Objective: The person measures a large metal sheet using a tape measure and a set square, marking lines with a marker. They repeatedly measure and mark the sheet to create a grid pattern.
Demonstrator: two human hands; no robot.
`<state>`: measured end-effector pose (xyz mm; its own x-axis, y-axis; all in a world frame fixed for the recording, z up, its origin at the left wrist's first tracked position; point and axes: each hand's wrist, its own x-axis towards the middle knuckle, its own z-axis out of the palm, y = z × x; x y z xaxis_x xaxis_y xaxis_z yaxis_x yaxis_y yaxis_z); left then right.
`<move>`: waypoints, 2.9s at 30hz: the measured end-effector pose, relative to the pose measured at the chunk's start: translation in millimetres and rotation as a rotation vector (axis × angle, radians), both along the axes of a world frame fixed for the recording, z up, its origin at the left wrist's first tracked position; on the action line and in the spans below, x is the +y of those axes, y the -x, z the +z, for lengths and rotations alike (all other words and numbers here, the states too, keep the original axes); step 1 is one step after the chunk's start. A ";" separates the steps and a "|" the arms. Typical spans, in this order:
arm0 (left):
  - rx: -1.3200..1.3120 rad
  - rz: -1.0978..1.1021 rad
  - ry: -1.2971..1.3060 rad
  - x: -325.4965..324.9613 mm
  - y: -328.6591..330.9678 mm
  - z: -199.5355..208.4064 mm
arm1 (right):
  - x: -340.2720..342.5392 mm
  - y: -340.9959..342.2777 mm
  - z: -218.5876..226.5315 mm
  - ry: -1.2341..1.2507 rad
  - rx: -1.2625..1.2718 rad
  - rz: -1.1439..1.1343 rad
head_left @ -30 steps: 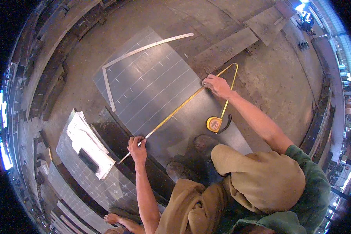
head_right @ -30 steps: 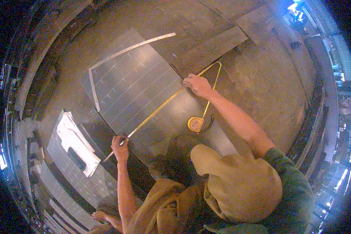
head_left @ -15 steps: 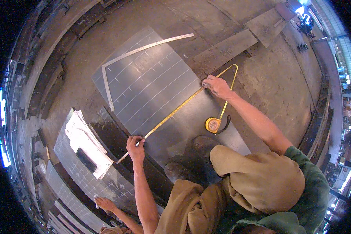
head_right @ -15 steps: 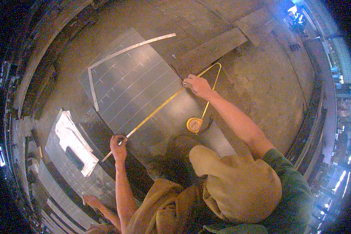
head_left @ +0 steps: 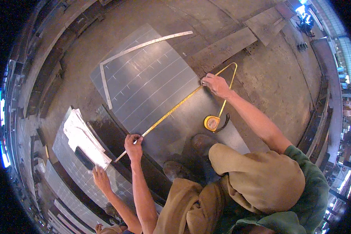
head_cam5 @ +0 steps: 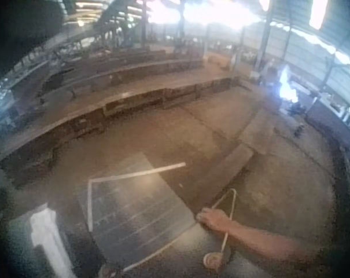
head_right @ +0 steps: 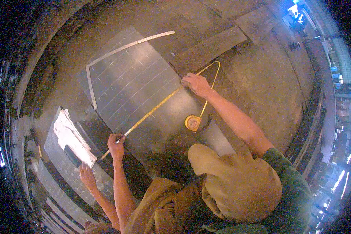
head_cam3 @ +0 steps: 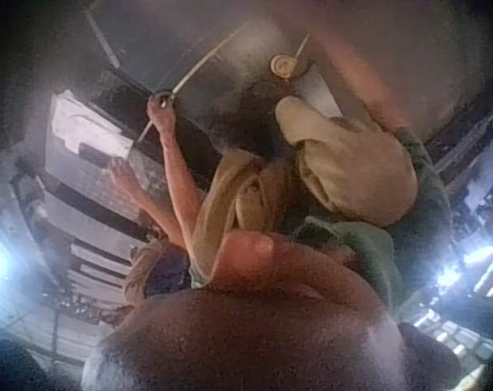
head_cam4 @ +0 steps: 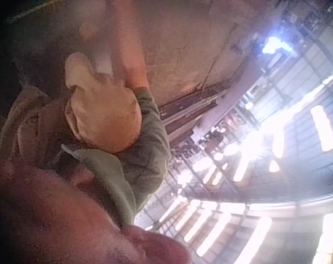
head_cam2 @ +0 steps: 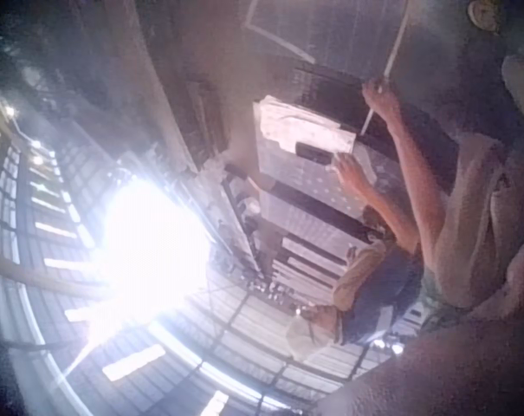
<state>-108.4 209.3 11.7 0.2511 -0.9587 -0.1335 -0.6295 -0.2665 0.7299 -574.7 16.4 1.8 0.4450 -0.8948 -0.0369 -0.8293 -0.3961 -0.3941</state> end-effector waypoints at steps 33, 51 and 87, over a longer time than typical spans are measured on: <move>-0.085 0.037 -0.036 -2.4 6.1 4.9 | 13.4 -9.5 3.3 0.051 0.023 -0.038; -0.090 0.036 -0.023 -0.9 2.6 2.4 | 20.9 -21.8 20.8 0.034 -0.058 -0.112; -0.152 0.039 -0.096 -3.0 3.7 -1.0 | 82.4 -123.0 2.9 -0.058 -0.248 -0.125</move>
<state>-112.0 206.3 10.7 0.3121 -0.9326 -0.1812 -0.7187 -0.3565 0.5970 -451.7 98.8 4.6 0.3330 -0.9429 0.0068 -0.7460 -0.2679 -0.6096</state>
